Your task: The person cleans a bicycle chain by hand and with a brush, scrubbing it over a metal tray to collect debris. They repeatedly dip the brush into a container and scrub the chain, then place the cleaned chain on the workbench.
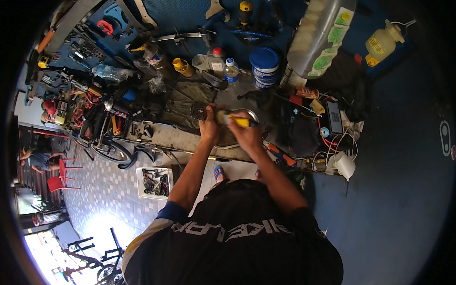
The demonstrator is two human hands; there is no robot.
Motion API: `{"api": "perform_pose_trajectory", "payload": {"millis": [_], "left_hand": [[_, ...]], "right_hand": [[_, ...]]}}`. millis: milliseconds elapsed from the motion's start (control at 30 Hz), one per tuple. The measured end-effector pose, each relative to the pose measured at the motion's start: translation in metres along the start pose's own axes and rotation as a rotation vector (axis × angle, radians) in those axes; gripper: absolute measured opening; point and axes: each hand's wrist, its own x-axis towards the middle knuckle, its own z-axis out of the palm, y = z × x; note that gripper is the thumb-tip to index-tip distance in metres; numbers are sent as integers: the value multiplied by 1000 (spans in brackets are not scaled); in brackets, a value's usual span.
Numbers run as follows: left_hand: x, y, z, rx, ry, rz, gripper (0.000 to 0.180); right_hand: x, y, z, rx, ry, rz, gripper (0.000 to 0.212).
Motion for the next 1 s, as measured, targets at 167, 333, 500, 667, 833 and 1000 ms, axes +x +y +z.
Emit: {"api": "perform_pose_trajectory", "payload": {"millis": [167,333,500,667,833,1000], "left_hand": [[-7,19,16,-169,15,-161,34],[-5,7,1,-66,107,-146,35],[-11,25,17,-198,27,-203,37],[-5,7,0,-3,51,-136,35],[-5,35,-2,-168,-25,-251,32],[1,43,-25,-265,-162,-284,46]], "right_hand": [[-4,70,-49,-258,3,70,16],[-9,-9,0,-253,-9,-133,16],[-13,50,-51,-291,31,69,18],[-10,-2,-3,-322,-25,-194,14],[-4,42,-63,-418,-20,69,20],[-7,44,-76,-549,-127,-212,26]]}}
